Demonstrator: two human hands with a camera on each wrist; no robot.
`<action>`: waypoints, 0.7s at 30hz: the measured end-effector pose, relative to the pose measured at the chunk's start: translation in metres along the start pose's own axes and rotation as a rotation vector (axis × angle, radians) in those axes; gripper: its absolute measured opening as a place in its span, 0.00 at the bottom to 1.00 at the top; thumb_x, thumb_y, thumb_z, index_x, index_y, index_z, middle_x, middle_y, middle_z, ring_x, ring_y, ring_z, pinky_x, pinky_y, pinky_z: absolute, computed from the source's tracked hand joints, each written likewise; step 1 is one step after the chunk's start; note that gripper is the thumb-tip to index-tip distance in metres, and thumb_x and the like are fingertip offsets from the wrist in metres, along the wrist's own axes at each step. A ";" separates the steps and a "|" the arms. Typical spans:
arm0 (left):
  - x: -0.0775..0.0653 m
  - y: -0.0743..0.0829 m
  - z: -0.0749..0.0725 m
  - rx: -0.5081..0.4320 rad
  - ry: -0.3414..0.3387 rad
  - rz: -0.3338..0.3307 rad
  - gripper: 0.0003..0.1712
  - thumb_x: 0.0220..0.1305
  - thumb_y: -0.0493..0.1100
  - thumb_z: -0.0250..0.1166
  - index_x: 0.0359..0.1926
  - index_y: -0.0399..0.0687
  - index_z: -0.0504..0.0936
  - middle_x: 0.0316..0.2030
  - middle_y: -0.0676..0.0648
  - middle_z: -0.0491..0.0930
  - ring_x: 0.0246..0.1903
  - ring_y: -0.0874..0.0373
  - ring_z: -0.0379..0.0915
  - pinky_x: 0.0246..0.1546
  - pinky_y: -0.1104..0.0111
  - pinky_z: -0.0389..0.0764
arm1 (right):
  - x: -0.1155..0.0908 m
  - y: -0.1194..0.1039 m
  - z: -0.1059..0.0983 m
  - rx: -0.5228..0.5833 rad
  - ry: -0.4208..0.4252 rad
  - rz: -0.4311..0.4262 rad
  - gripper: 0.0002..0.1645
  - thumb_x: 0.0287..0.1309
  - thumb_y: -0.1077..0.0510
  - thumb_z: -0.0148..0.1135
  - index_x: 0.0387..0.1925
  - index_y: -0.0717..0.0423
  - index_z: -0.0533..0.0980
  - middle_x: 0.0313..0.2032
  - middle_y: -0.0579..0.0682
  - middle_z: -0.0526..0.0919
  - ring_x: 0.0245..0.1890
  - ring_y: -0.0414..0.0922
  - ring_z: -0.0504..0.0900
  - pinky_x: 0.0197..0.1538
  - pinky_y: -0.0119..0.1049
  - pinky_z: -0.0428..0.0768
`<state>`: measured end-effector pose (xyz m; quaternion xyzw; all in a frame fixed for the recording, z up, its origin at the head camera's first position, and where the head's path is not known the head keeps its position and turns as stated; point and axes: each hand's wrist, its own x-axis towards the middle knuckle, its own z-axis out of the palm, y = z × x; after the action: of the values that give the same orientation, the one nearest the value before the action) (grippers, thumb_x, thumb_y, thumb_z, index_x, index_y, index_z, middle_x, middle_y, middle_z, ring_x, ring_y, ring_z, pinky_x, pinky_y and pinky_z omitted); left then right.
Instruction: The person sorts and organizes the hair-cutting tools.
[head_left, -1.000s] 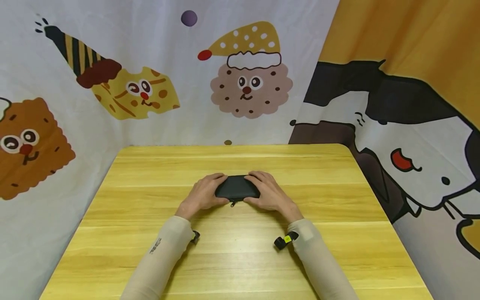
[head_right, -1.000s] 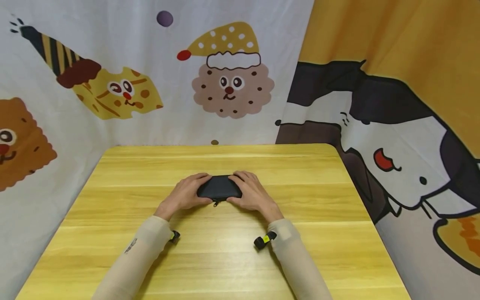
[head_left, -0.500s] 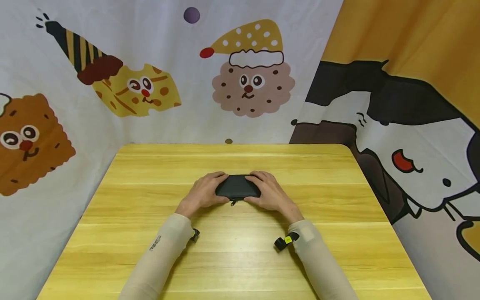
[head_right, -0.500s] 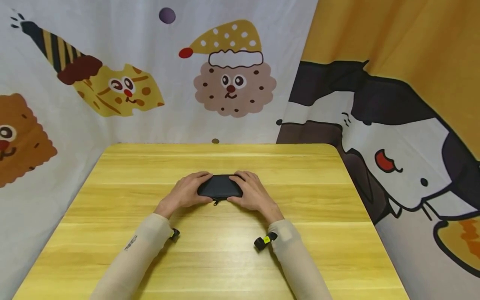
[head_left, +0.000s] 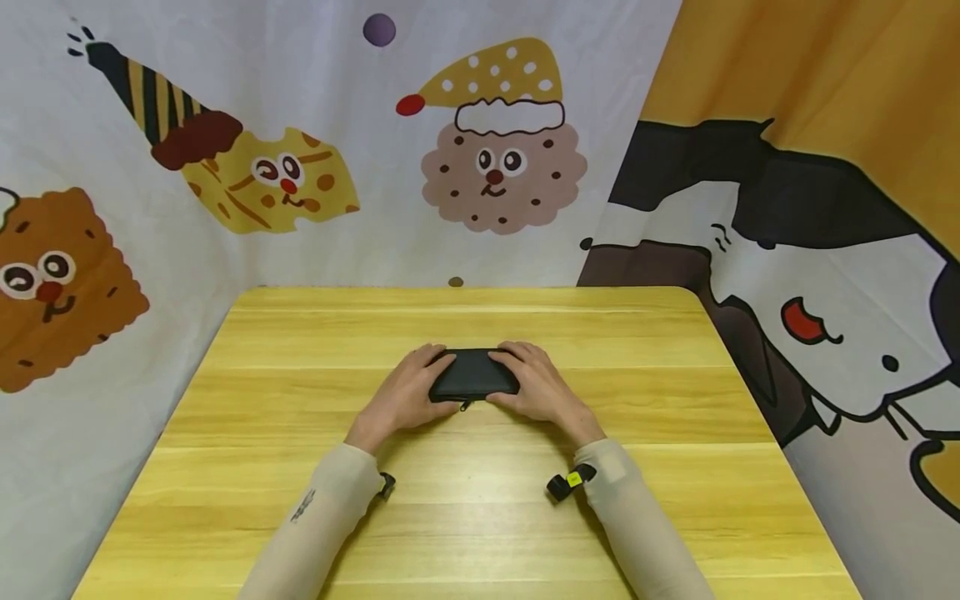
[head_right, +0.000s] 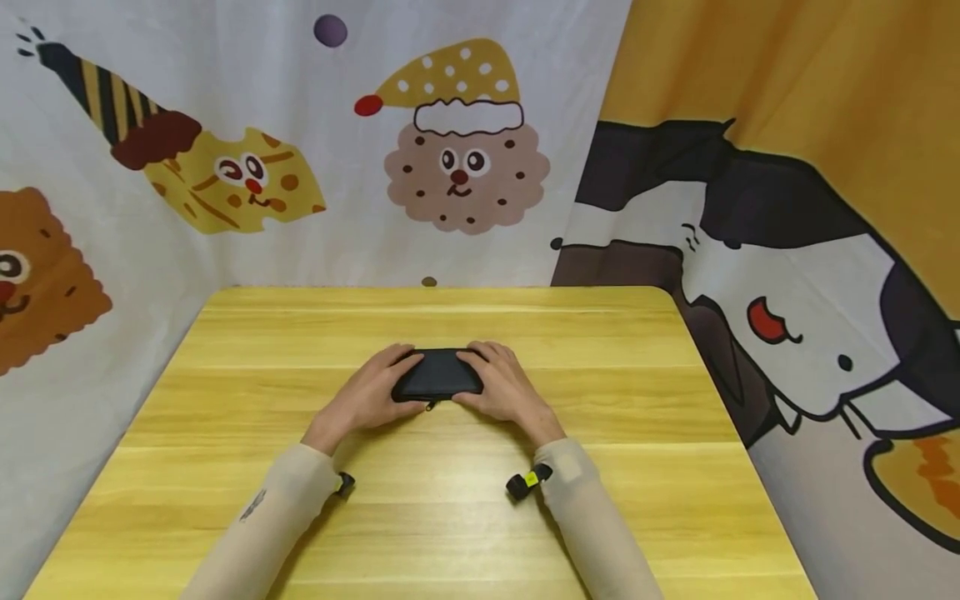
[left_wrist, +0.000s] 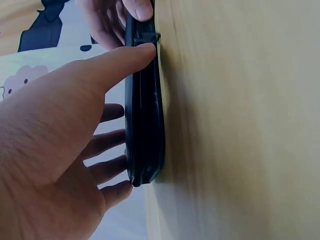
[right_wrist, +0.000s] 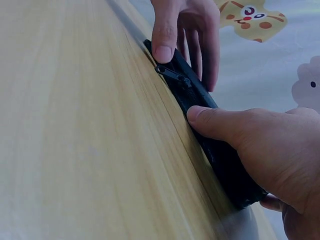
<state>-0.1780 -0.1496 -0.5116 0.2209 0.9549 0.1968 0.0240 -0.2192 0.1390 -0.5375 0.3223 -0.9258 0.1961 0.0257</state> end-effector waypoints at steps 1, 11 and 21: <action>-0.002 0.001 0.000 -0.005 0.009 -0.002 0.52 0.72 0.60 0.80 0.86 0.45 0.69 0.86 0.36 0.66 0.86 0.33 0.61 0.85 0.37 0.69 | 0.000 0.000 0.000 0.000 0.002 0.000 0.48 0.68 0.37 0.81 0.81 0.50 0.75 0.81 0.59 0.75 0.82 0.64 0.71 0.86 0.67 0.69; -0.020 0.021 0.011 0.022 0.234 0.022 0.36 0.74 0.56 0.79 0.74 0.44 0.83 0.71 0.37 0.83 0.71 0.37 0.81 0.74 0.42 0.84 | 0.001 0.001 -0.001 0.002 -0.023 0.033 0.49 0.68 0.35 0.80 0.82 0.47 0.74 0.82 0.58 0.73 0.84 0.64 0.70 0.88 0.65 0.67; -0.022 0.042 0.028 0.157 0.266 0.044 0.20 0.73 0.55 0.79 0.54 0.46 0.90 0.49 0.45 0.90 0.48 0.46 0.87 0.54 0.51 0.91 | 0.002 0.000 -0.001 0.005 -0.023 0.029 0.50 0.68 0.36 0.80 0.83 0.49 0.74 0.82 0.58 0.73 0.83 0.63 0.71 0.87 0.65 0.67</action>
<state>-0.1374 -0.1146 -0.5219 0.2150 0.9571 0.1497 -0.1241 -0.2206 0.1381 -0.5366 0.3111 -0.9301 0.1948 0.0112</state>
